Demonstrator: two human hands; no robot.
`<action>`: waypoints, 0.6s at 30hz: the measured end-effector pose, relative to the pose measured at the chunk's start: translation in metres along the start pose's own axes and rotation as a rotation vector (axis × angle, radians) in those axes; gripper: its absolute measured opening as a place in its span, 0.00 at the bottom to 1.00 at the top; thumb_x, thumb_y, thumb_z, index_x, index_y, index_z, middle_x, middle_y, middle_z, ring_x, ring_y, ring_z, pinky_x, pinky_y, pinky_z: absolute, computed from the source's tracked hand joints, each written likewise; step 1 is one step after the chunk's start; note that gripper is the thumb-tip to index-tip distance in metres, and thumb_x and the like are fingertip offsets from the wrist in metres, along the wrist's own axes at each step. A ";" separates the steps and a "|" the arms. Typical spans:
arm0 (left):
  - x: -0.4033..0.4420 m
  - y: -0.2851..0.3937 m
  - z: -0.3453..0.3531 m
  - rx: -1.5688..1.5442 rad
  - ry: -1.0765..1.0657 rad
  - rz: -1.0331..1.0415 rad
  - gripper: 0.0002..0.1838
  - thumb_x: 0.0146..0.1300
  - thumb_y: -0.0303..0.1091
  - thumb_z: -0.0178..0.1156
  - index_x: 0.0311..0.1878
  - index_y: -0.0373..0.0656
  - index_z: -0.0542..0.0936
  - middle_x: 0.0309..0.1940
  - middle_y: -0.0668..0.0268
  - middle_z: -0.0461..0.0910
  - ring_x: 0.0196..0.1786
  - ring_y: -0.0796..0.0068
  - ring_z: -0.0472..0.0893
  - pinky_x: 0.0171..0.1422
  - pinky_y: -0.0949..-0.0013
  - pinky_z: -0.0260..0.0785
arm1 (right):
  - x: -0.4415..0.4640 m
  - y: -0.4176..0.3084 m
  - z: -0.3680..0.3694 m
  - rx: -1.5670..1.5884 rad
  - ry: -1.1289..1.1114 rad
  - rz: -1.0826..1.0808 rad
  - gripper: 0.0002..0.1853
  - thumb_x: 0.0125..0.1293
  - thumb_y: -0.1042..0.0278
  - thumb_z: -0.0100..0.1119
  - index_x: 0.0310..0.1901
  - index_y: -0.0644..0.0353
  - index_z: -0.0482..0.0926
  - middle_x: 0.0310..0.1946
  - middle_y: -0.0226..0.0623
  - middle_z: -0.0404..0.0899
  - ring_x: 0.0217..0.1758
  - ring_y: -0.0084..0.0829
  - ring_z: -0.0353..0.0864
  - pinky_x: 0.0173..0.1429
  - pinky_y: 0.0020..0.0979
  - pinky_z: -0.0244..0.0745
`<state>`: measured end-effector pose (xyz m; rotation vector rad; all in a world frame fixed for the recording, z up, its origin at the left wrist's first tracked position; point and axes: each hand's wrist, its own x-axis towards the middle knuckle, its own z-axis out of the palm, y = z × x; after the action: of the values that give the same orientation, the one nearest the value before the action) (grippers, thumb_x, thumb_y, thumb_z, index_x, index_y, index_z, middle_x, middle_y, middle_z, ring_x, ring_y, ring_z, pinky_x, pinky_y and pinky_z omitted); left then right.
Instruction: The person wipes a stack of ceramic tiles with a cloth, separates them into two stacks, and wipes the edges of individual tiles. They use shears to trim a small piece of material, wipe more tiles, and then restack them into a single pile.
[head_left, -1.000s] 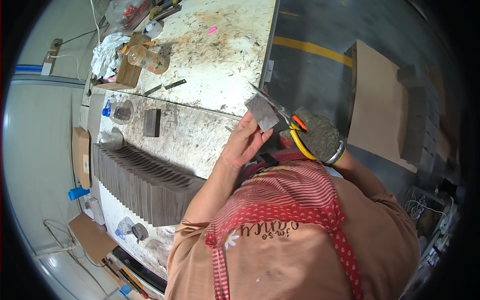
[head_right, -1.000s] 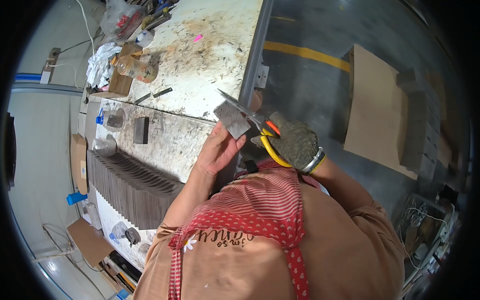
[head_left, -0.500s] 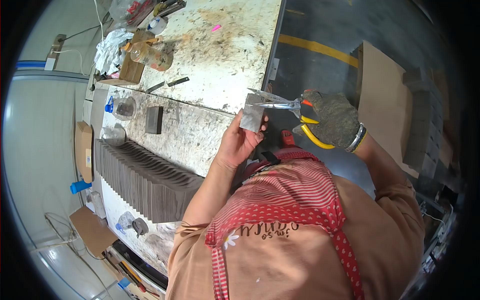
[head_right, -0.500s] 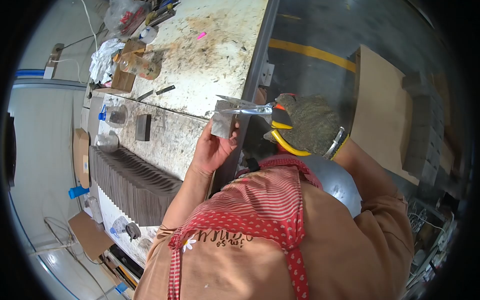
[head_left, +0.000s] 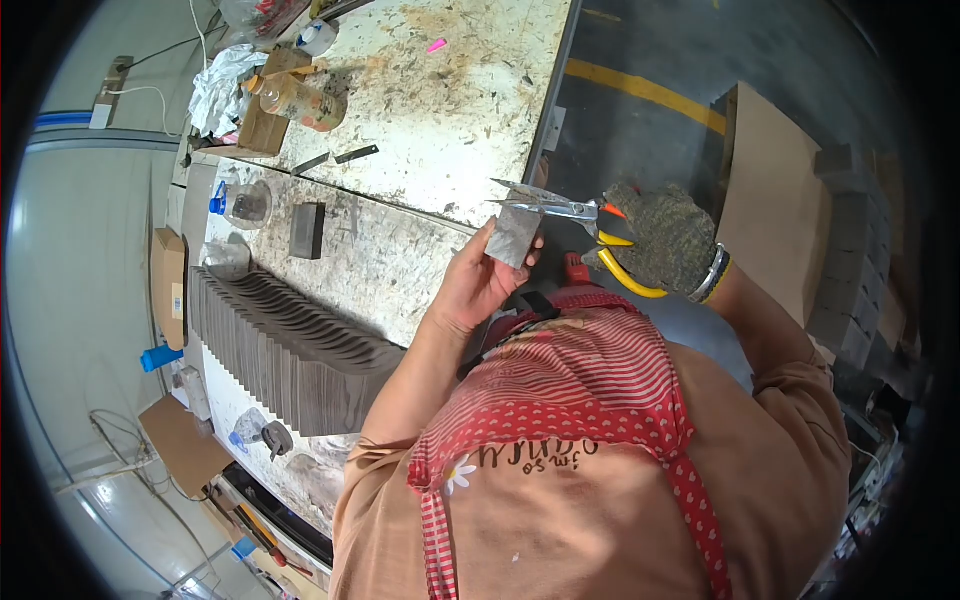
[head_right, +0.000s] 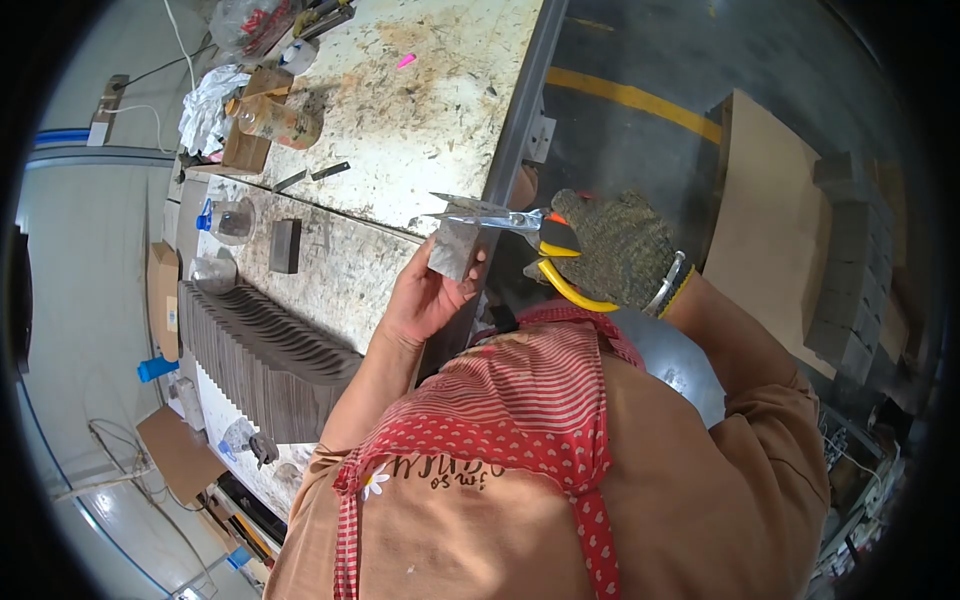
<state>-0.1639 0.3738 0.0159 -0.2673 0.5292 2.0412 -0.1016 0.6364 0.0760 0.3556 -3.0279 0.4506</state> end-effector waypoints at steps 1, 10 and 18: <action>0.001 0.000 0.001 0.000 0.003 0.000 0.23 0.75 0.48 0.45 0.63 0.41 0.69 0.50 0.52 0.76 0.44 0.64 0.77 0.45 0.68 0.73 | 0.000 0.001 -0.004 0.044 0.011 -0.021 0.31 0.51 0.38 0.68 0.46 0.56 0.75 0.30 0.44 0.80 0.30 0.48 0.81 0.37 0.43 0.74; 0.009 0.004 0.007 0.067 0.038 -0.043 0.25 0.73 0.48 0.49 0.63 0.40 0.68 0.50 0.52 0.76 0.44 0.65 0.78 0.44 0.70 0.74 | 0.002 0.021 -0.005 0.218 -0.133 0.105 0.26 0.54 0.43 0.68 0.42 0.56 0.75 0.30 0.45 0.79 0.31 0.50 0.80 0.37 0.43 0.74; 0.007 0.008 0.034 0.564 0.356 0.338 0.19 0.68 0.38 0.58 0.60 0.42 0.73 0.50 0.67 0.80 0.49 0.76 0.80 0.53 0.68 0.72 | 0.001 0.051 -0.003 0.122 0.049 0.116 0.24 0.60 0.42 0.63 0.41 0.57 0.76 0.33 0.48 0.79 0.36 0.54 0.79 0.41 0.45 0.73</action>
<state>-0.1736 0.3915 0.0448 -0.2071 1.4196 2.0694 -0.1146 0.6849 0.0649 0.1731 -2.9910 0.6443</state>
